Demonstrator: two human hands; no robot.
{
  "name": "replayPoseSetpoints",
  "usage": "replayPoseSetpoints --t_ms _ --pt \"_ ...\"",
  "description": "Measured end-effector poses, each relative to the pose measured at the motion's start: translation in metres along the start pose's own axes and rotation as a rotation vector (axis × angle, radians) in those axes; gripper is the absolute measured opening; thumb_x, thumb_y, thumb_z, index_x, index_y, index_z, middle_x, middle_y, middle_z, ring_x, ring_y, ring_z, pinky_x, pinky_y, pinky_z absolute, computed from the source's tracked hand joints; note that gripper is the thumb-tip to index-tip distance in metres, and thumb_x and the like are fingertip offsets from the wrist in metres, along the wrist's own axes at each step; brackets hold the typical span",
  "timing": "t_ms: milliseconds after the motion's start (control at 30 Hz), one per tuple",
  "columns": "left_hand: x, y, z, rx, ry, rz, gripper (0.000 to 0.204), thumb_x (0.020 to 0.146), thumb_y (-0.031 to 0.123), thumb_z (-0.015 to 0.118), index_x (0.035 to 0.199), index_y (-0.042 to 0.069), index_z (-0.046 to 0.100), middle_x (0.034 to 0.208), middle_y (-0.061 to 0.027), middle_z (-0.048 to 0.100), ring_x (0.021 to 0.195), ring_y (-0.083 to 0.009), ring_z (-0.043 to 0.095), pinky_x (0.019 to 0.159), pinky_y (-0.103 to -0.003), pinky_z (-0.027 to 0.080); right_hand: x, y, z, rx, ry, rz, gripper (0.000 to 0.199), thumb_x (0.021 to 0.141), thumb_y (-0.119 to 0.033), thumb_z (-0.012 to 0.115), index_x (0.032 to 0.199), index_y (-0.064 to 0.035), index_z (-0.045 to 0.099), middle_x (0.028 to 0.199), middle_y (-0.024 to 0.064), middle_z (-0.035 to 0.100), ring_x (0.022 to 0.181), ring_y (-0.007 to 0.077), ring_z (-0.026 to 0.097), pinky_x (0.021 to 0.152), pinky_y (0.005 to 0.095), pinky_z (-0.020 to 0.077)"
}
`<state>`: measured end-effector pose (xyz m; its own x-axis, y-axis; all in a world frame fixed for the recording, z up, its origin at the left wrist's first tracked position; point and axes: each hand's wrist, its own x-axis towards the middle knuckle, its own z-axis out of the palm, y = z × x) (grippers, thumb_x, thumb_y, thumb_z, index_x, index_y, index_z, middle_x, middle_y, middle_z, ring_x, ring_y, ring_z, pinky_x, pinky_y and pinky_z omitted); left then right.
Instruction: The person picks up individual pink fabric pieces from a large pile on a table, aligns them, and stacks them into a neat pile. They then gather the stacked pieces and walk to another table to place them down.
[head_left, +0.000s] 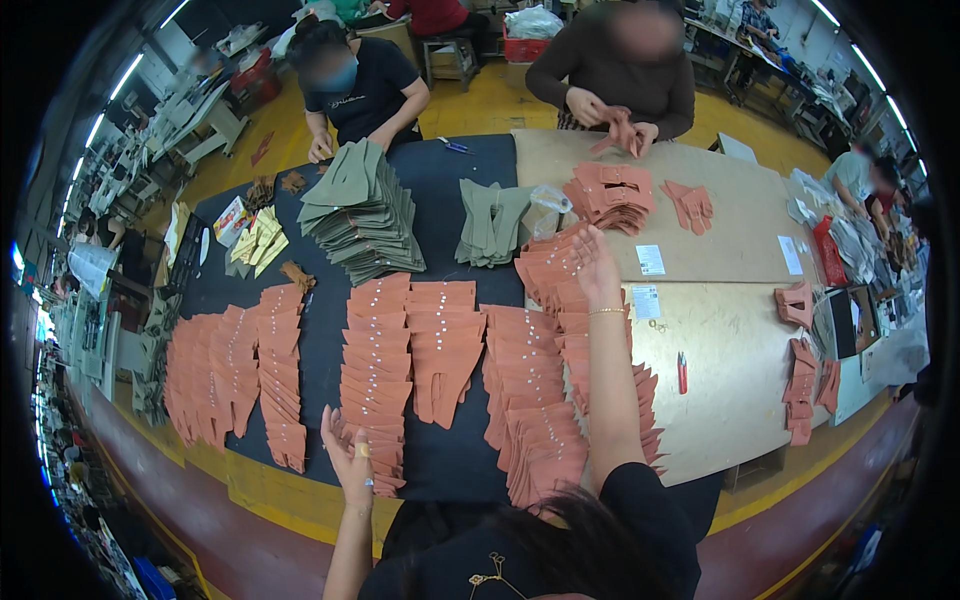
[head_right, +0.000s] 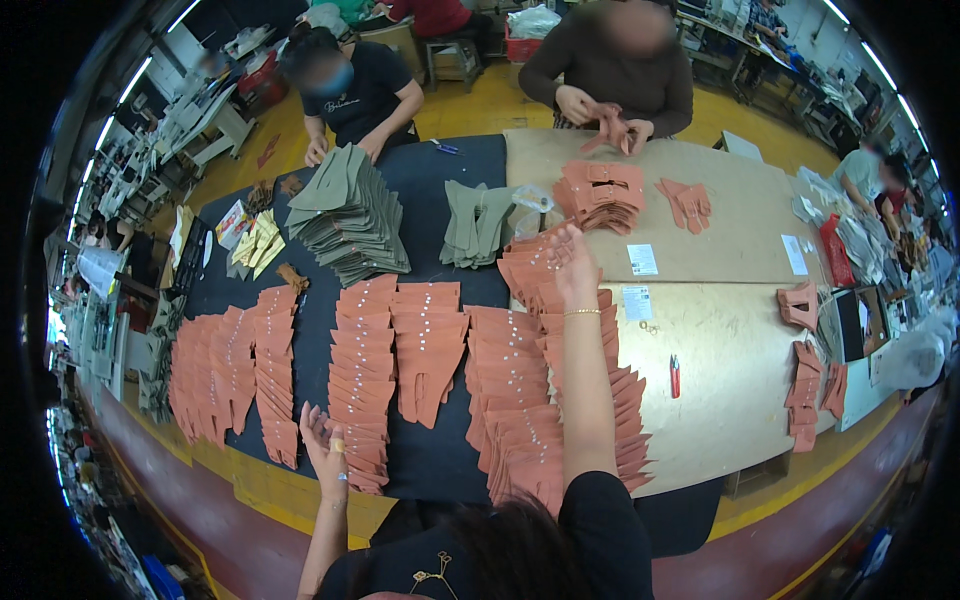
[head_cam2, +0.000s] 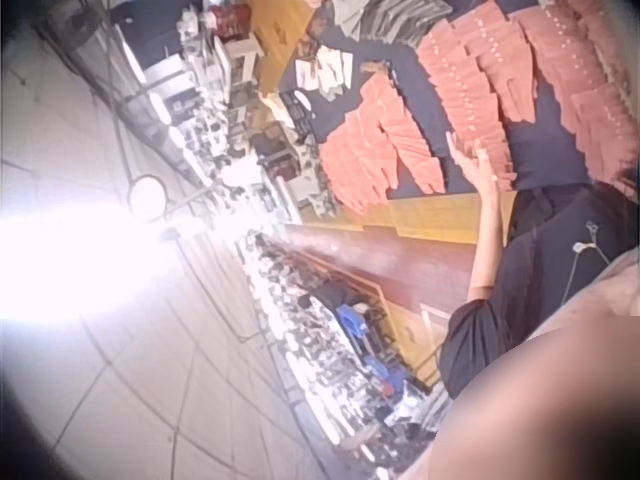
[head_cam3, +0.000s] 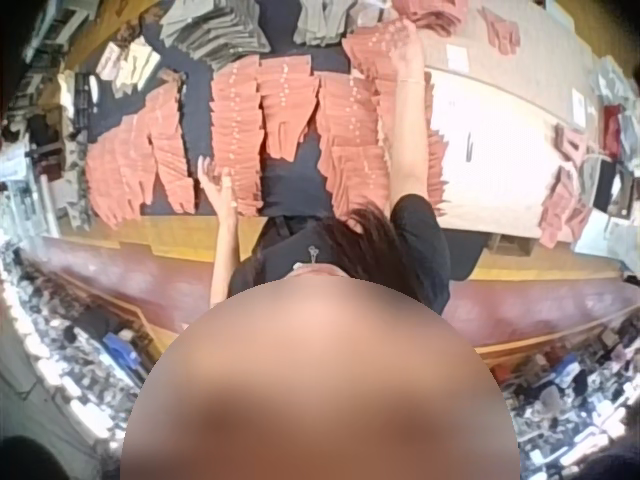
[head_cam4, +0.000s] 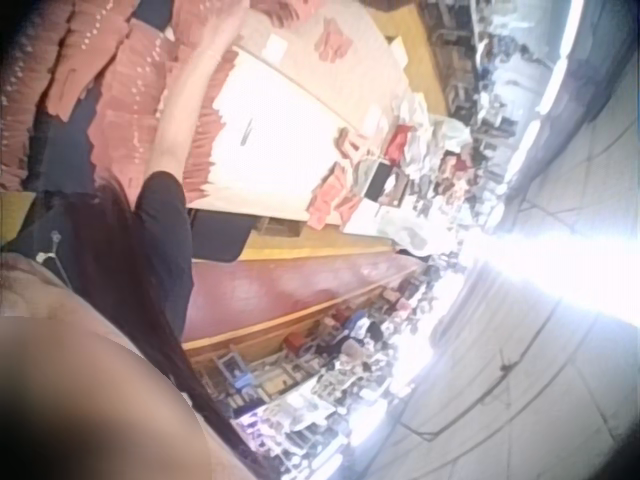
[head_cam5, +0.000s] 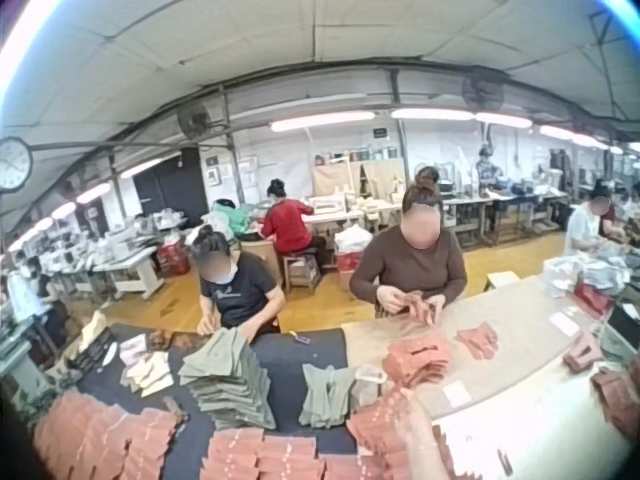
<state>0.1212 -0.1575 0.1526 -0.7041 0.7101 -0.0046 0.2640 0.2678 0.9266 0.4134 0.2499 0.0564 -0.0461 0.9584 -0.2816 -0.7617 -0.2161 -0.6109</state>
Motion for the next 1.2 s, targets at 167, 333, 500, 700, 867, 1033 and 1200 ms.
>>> replayPoseSetpoints --t_ms 167,333,500,700,867,1033,1200 --pt "0.003 -0.002 0.004 0.015 -0.004 -0.011 0.064 0.092 0.006 0.056 0.148 0.008 0.026 0.144 -0.0193 0.037 0.132 -0.0277 0.038 0.11 -0.04 0.029 0.028 -0.009 0.029 0.034 -0.056 0.028 0.066 0.091 -0.043 0.062 0.141 -0.0094 0.034 0.133 0.0104 0.042 0.118 0.0271 0.047 0.1 0.0436 0.0411" --pt "0.007 -0.002 0.006 0.03 0.002 -0.013 0.064 0.091 0.006 0.057 0.147 0.007 0.027 0.143 -0.0183 0.039 0.131 -0.0265 0.04 0.109 -0.039 0.03 0.043 -0.023 0.059 0.092 -0.031 -0.017 0.095 0.081 -0.065 0.061 0.149 -0.0128 0.02 0.15 0.0118 0.026 0.137 0.0328 0.027 0.114 0.0549 0.0203" --pt "0.011 -0.007 0.001 0.042 0.01 -0.006 0.063 0.091 0.006 0.057 0.147 0.007 0.027 0.143 -0.0181 0.04 0.131 -0.0263 0.041 0.108 -0.038 0.032 0.038 -0.052 0.047 0.388 -0.344 -0.074 0.089 0.082 -0.072 0.052 0.147 -0.0173 0.026 0.152 0.0079 0.026 0.135 0.0329 0.028 0.112 0.0588 0.0175" --pt "0.014 -0.014 -0.006 -0.01 0.006 -0.058 0.063 0.092 0.007 0.056 0.148 0.009 0.028 0.142 -0.0189 0.04 0.13 -0.0275 0.041 0.107 -0.04 0.035 0.032 -0.054 0.023 0.272 -0.341 0.024 0.045 0.091 -0.05 0.055 0.129 -0.025 0.051 0.131 0.0051 0.052 0.125 0.0257 0.041 0.104 0.0528 0.0296" --pt "0.019 -0.015 -0.012 -0.024 -0.028 -0.042 0.063 0.092 0.007 0.056 0.148 0.01 0.027 0.141 -0.0184 0.04 0.128 -0.0281 0.043 0.106 -0.04 0.037 0.029 -0.034 0.022 0.226 -0.338 -0.044 0.02 0.089 -0.011 0.065 0.102 -0.0243 0.057 0.115 0.0006 0.06 0.104 0.0197 0.058 0.088 0.0433 0.0451" --pt "0.017 -0.026 -0.04 -0.158 -0.013 -0.024 0.064 0.092 0.007 0.056 0.148 0.008 0.026 0.139 -0.0183 0.04 0.126 -0.0281 0.045 0.105 -0.039 0.037 -0.034 -0.04 0.05 0.088 -0.326 -0.341 0.024 0.089 -0.005 0.063 0.103 -0.0203 0.051 0.113 0.0003 0.058 0.103 0.0195 0.058 0.083 0.0377 0.0522" --pt "0.001 -0.049 -0.096 -0.348 0.093 -0.114 0.062 0.093 0.008 0.056 0.147 0.006 0.027 0.137 -0.0187 0.041 0.123 -0.0259 0.047 0.102 -0.036 0.04 -0.149 -0.044 0.136 -0.065 -0.64 -0.366 0.028 0.086 -0.006 0.065 0.105 -0.015 0.046 0.117 0.005 0.054 0.105 0.0201 0.057 0.084 0.0356 0.0529"
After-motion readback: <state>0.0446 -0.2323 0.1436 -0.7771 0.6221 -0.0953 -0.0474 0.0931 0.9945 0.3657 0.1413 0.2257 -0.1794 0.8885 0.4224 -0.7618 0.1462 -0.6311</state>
